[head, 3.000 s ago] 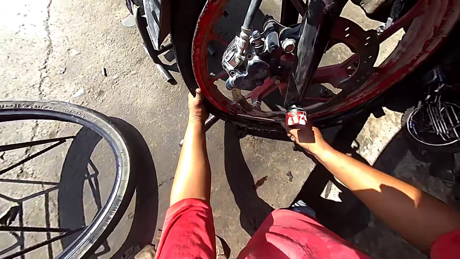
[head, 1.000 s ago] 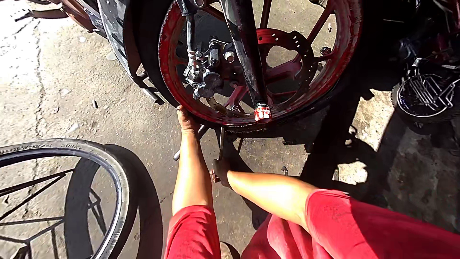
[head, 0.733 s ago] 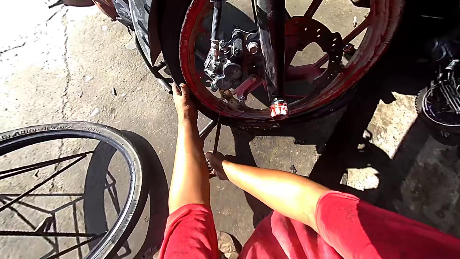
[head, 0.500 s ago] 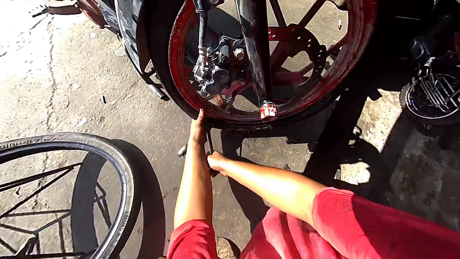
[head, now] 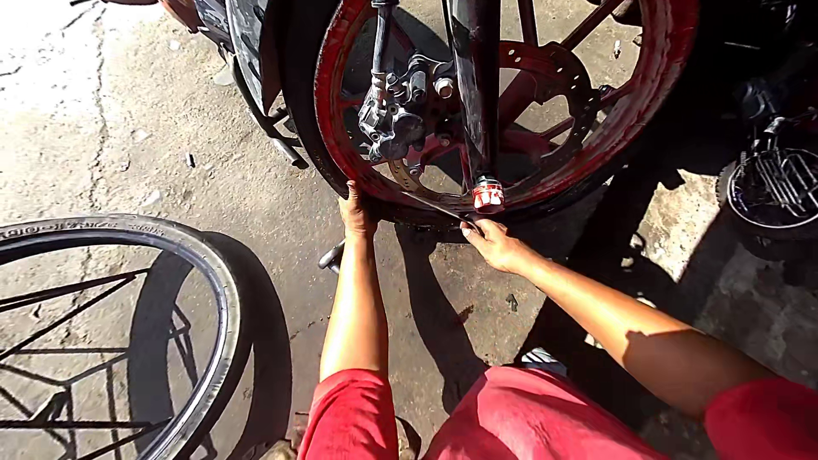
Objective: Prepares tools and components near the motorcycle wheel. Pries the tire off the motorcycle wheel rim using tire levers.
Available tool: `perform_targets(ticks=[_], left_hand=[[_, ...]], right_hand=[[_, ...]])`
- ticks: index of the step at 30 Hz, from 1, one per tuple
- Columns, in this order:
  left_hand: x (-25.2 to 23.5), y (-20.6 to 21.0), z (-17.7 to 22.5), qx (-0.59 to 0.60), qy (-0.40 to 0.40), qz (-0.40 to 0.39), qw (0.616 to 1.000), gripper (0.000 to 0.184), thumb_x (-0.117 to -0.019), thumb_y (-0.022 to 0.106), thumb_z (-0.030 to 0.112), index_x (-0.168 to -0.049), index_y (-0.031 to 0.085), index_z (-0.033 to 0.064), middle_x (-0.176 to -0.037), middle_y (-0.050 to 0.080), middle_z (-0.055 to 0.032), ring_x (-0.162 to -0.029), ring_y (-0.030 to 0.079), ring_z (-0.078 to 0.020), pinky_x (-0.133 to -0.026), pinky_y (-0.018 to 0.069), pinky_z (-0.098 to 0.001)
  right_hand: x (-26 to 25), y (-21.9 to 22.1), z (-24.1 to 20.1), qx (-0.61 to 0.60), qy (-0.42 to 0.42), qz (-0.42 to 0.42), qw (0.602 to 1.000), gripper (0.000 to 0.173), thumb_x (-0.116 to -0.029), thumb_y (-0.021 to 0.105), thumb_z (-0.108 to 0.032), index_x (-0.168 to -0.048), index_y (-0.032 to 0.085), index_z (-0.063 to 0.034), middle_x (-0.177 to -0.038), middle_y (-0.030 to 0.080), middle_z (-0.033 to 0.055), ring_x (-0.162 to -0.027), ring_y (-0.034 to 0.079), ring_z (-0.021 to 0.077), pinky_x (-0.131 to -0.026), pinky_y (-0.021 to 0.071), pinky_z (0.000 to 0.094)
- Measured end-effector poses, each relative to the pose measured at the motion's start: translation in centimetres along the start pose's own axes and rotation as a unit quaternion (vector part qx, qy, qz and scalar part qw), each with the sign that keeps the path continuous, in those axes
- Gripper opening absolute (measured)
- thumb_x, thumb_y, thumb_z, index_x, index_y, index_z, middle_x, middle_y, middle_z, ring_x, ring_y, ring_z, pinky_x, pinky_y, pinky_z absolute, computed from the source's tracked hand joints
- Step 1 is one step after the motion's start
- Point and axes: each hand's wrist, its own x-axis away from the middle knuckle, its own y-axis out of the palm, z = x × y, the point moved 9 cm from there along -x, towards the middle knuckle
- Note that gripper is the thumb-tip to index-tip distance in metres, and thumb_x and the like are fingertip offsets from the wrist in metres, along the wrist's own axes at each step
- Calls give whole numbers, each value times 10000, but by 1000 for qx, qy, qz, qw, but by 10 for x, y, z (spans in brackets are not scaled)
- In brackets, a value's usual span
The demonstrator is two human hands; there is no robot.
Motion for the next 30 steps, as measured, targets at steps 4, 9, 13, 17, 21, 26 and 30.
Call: perform_targets(ticks=[4,9,13,17,21,26,30], left_hand=[[-1,-2,-4,0,-2,1,1000,888,-784,709,753,-1383,490,135,-1171,707,-60,-1095,694,-202,-962,584,-482],[1,-3,-6,-10,-15,-3,1000,863,-787,679,782,-1379,521,174,-1177,713,-57,-1093,699,-210,-952,585,-488],[-3,-4,-7,11,-9,-13,1000,868,-783,707,754,-1366,517,140,-1171,712,-85,-1097,698,-235,-957,580,-516],[-3,-4,-8,13,-13,-17,1000,850,-800,705,737,-1376,505,144,-1184,706,-84,-1105,694,-245,-961,577,-526],[0,-3,-7,13,-5,-22,1000,816,-799,698,747,-1356,526,176,-1174,712,-61,-1103,695,-227,-961,579,-521],[-1,-2,-8,20,-17,-19,999,838,-802,704,736,-1379,502,163,-1185,706,-77,-1105,693,-239,-954,578,-532],[-4,-2,-9,18,-15,-15,1000,880,-790,708,747,-1392,484,145,-1206,696,-70,-1123,682,-216,-974,576,-494]], right_hand=[[-3,-29,4,153,52,-22,987,461,-1123,374,-350,-1462,549,-91,-1328,642,234,-1299,580,389,-1093,423,593],[-17,-27,-13,233,24,-26,972,416,-1110,416,-317,-1274,647,-13,-1209,685,241,-1205,637,394,-1025,476,580],[-16,-27,-21,291,46,-33,955,400,-1102,429,-303,-1224,664,-3,-1177,688,250,-1154,656,415,-952,502,607],[-12,-29,-23,312,71,1,947,376,-1089,455,-290,-1228,662,-9,-1171,690,243,-1129,664,422,-918,518,611],[-4,-40,-48,291,24,96,952,278,-1060,516,-236,-1161,704,-58,-1043,731,194,-1001,712,380,-836,554,579],[1,-31,-70,323,47,47,944,270,-1055,496,-205,-1144,693,-45,-1061,718,194,-1013,707,371,-838,562,559],[8,1,-77,232,88,-153,957,323,-1091,394,-248,-1134,586,8,-1020,640,193,-965,658,312,-806,516,512]])
